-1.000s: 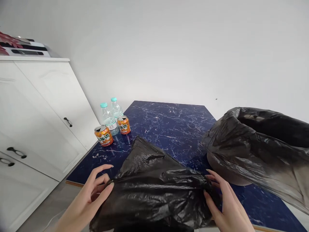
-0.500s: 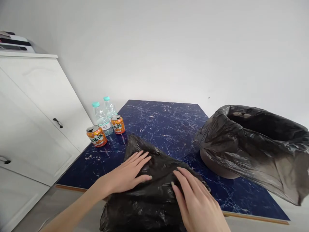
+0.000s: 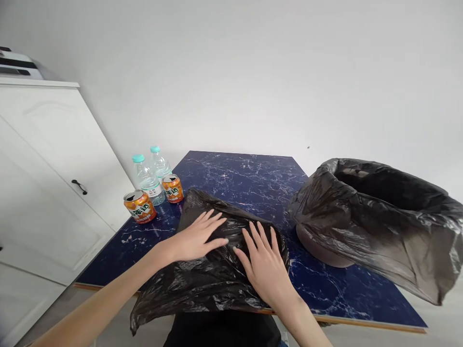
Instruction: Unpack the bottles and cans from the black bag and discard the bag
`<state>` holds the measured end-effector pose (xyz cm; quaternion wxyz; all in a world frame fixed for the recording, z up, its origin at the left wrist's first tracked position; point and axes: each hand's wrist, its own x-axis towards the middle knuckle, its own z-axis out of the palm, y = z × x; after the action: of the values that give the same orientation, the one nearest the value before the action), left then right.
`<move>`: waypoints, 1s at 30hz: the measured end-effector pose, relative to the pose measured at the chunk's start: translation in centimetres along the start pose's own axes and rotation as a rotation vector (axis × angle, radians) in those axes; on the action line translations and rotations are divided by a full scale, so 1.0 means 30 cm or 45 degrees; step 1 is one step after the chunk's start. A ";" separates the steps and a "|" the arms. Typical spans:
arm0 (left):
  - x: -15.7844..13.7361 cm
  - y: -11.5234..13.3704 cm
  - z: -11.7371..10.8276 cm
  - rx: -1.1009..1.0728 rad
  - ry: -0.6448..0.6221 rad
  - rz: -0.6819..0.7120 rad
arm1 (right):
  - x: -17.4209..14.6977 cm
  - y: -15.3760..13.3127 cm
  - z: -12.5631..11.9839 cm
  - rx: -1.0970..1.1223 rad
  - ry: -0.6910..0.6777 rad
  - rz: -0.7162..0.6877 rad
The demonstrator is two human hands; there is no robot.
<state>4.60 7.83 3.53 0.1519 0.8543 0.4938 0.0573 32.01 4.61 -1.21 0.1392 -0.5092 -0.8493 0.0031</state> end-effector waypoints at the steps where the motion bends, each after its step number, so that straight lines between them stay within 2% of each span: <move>1: -0.013 0.005 0.019 -0.009 -0.040 -0.012 | -0.011 0.003 0.006 -0.013 0.035 -0.008; 3: -0.040 -0.008 0.055 0.017 -0.013 -0.007 | -0.040 0.022 0.024 -0.025 0.071 -0.010; 6: -0.078 -0.058 0.078 0.086 0.138 0.051 | -0.081 0.065 0.056 0.009 0.038 -0.009; 9: -0.138 -0.090 0.055 0.096 0.245 0.052 | -0.101 0.101 0.083 0.039 0.012 -0.013; 13: -0.293 -0.066 -0.003 0.019 0.323 0.076 | -0.108 0.112 0.099 0.022 0.045 -0.027; 16: -0.448 -0.026 -0.022 -0.011 0.403 0.128 | -0.119 0.098 0.072 0.041 0.119 -0.053; 19: -0.582 -0.003 -0.004 0.039 0.341 0.201 | -0.147 0.079 0.009 0.078 0.169 -0.152; 21: -0.636 -0.002 0.023 0.122 0.276 0.181 | -0.174 0.076 -0.028 0.106 0.121 -0.258; 24: -0.656 -0.014 0.062 0.223 0.261 0.098 | -0.210 0.091 -0.040 0.120 0.022 -0.353; 26: -0.643 -0.020 0.073 0.202 0.291 0.113 | -0.227 0.107 -0.023 0.097 -0.013 -0.357; 30: -0.607 -0.001 0.043 -0.118 0.315 0.250 | -0.255 0.130 0.012 0.051 0.010 -0.358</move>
<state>-4.33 -8.11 3.23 0.1228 0.8769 0.4197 0.1993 38.67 -0.08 -3.92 0.1519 -0.3821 -0.9116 -0.0014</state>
